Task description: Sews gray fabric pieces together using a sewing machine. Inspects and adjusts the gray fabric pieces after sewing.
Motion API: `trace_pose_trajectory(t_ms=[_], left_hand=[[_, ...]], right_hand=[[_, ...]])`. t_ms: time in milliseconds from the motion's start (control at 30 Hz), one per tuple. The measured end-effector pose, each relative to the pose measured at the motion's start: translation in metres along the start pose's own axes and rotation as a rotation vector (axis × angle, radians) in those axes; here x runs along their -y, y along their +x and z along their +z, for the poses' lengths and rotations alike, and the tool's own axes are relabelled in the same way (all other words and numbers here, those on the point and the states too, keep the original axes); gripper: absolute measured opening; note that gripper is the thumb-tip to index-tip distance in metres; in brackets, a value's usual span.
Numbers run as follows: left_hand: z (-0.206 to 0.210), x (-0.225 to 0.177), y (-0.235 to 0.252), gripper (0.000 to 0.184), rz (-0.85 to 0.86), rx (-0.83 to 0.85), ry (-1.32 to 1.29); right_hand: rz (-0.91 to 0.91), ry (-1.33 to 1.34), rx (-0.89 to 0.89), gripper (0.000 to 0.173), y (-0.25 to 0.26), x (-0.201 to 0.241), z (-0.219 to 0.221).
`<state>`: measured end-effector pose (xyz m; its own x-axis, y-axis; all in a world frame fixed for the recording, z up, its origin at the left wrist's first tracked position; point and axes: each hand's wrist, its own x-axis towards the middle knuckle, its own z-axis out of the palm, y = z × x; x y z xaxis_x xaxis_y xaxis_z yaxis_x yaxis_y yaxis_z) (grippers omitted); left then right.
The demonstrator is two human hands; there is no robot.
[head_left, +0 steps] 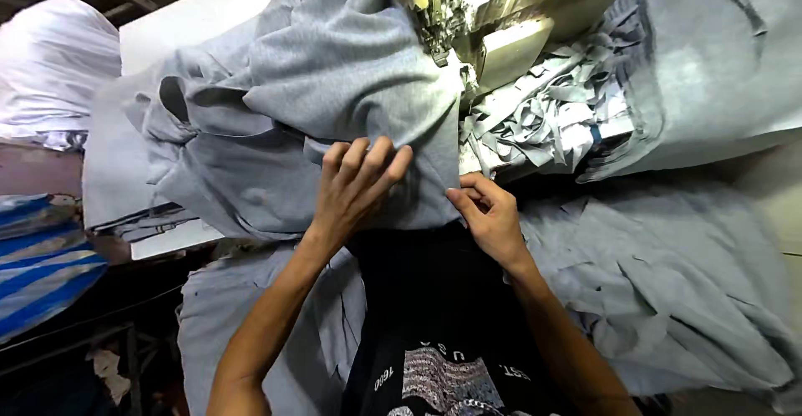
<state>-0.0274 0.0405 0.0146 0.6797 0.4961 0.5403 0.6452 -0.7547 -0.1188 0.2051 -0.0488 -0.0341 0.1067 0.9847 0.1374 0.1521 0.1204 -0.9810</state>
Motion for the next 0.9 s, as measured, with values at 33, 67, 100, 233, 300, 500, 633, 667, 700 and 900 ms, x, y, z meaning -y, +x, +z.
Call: trace_pose_trajectory(t_ms=[33, 67, 100, 233, 300, 500, 633, 667, 700, 900], left_hand=[[0.009, 0.004, -0.002, 0.035, -0.024, -0.022, 0.005], [0.010, 0.010, -0.002, 0.033, -0.060, -0.036, -0.014], [0.005, 0.014, 0.002, 0.030, -0.098, -0.054, -0.051], [-0.033, 0.015, 0.031, 0.019, -0.168, -0.140, -0.124], [-0.045, 0.004, 0.046, 0.015, -0.151, -0.190, -0.141], [-0.038, -0.058, 0.054, 0.015, -0.183, -0.238, -0.128], [-0.009, -0.087, 0.033, 0.031, -0.280, -0.136, -0.132], [-0.004, -0.091, 0.029, 0.032, -0.311, -0.089, -0.144], [0.000, -0.093, 0.024, 0.032, -0.341, -0.041, -0.154], [-0.001, -0.103, 0.010, 0.019, -0.409, 0.003, -0.155]], right_hand=[[-0.007, -0.006, 0.003, 0.015, 0.000, 0.001, 0.000], [-0.015, -0.020, 0.007, 0.015, 0.000, 0.002, -0.001], [-0.022, -0.036, 0.009, 0.016, 0.001, 0.003, -0.003], [-0.050, -0.061, -0.003, 0.017, 0.001, 0.004, -0.004], [-0.054, -0.051, -0.019, 0.018, 0.000, 0.007, -0.003], [-0.064, -0.012, -0.075, 0.017, -0.010, 0.016, -0.001], [-0.052, -0.001, -0.074, 0.016, -0.012, 0.014, -0.003], [-0.051, -0.006, -0.072, 0.016, -0.012, 0.012, -0.004], [-0.051, -0.015, -0.074, 0.017, -0.012, 0.010, -0.004], [-0.049, -0.046, -0.095, 0.017, -0.014, 0.005, -0.002]])
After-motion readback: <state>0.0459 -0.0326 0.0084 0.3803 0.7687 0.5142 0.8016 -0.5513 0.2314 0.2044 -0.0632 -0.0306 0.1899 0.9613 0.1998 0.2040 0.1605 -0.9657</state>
